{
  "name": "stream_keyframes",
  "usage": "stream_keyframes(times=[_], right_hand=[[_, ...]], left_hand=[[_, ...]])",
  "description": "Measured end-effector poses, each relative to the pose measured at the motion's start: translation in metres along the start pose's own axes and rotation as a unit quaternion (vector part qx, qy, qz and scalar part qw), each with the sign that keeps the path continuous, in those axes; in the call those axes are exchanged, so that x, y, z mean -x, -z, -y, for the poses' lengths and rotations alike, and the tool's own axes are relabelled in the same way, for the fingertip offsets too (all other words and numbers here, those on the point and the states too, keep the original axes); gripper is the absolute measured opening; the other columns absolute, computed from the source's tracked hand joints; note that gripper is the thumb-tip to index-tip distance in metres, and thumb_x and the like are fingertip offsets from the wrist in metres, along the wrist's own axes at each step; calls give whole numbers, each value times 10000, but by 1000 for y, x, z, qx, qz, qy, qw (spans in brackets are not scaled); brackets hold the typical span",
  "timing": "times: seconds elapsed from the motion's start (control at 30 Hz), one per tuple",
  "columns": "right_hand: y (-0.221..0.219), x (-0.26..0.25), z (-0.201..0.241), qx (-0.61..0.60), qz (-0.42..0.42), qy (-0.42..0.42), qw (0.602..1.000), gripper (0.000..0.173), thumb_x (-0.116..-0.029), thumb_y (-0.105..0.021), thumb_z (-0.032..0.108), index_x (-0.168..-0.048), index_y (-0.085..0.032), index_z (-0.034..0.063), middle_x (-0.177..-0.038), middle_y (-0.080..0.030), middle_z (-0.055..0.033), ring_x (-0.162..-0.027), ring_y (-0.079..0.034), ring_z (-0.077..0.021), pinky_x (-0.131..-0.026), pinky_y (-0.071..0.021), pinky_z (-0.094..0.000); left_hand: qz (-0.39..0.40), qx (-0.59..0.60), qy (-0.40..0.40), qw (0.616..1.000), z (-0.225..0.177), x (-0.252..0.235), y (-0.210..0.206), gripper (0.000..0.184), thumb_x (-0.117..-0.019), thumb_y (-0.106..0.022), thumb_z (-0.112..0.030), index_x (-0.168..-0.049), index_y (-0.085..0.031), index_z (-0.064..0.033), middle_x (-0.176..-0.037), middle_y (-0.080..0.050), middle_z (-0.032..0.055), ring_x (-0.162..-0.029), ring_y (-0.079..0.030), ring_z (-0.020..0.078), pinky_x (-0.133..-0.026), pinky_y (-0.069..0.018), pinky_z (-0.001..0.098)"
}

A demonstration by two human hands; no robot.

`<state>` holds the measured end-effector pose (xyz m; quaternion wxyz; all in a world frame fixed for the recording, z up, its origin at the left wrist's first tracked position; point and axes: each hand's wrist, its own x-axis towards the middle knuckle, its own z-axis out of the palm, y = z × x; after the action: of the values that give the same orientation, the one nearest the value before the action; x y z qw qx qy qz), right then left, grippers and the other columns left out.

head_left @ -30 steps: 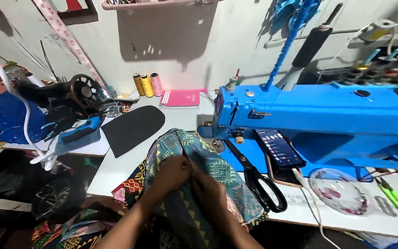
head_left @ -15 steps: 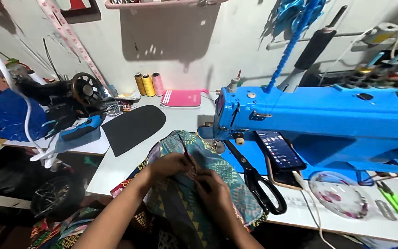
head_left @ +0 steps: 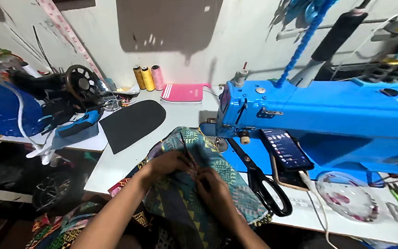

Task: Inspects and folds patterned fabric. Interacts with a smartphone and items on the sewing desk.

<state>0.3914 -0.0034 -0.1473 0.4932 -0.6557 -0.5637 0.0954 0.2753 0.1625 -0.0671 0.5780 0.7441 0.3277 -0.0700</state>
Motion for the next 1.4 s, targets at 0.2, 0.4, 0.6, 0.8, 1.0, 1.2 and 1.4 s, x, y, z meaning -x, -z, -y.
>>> stream_keyframes(times=[0.2,0.4,0.6,0.8,1.0,1.2,1.4], right_hand=[[-3,0,-5,9,2,20,1000,147,-958,-622,98,-990,-693,-26,-1091,-700,-174,-970,-708,-216,-861,-586,-294],[-3,-1,-4,7,-11,21,1000,128,-952,-637,99,-970,-710,-5,-1060,-716,-141,-957,-713,-179,-861,-582,-269],[41,-32,28,52,52,39,997,188,-981,-628,160,-1018,-744,16,-977,-739,-113,-856,-729,-188,-794,-610,-340],[25,-126,46,122,180,127,968,374,-1003,-638,317,-1218,-697,17,-1214,-695,-163,-1204,-628,-341,-1006,-509,-518],[-1,-165,65,183,371,-32,910,321,-1009,-630,160,-1292,-622,10,-1265,-632,-238,-1220,-590,-428,-991,-470,-619],[5,-137,57,26,195,-127,972,259,-1022,-631,204,-1165,-663,-10,-1073,-681,-212,-1014,-664,-358,-919,-513,-554],[3,-121,32,-62,149,-183,970,327,-1027,-621,202,-1272,-606,-14,-983,-654,-180,-882,-630,-281,-849,-517,-480]], left_hand=[[5,24,20,1000,-1,1,0,269,-979,-614,-66,-1230,-577,25,-1038,-647,80,-877,-623,92,-808,-530,289],[8,30,15,999,0,3,1,263,-991,-595,-67,-1238,-577,19,-1062,-649,79,-900,-624,90,-824,-528,288],[-1,-190,-60,980,3,19,-3,359,-1012,-638,-224,-1234,-634,58,-1086,-684,196,-986,-654,248,-917,-522,453],[16,-393,-80,916,0,43,-9,288,-986,-660,-206,-1211,-695,-29,-1129,-708,210,-1118,-637,419,-1000,-385,683],[-60,-552,-56,830,-13,87,15,216,-977,-621,-71,-1157,-741,-65,-1221,-686,173,-1315,-519,405,-1147,-267,628],[-137,-589,-67,794,0,101,36,235,-1015,-553,-136,-1143,-724,-38,-1294,-683,139,-1416,-454,388,-1153,-274,631],[-383,-378,-197,820,43,91,-42,535,-938,-672,-486,-1244,-706,-48,-1385,-603,211,-1274,-579,412,-1023,-466,618]])
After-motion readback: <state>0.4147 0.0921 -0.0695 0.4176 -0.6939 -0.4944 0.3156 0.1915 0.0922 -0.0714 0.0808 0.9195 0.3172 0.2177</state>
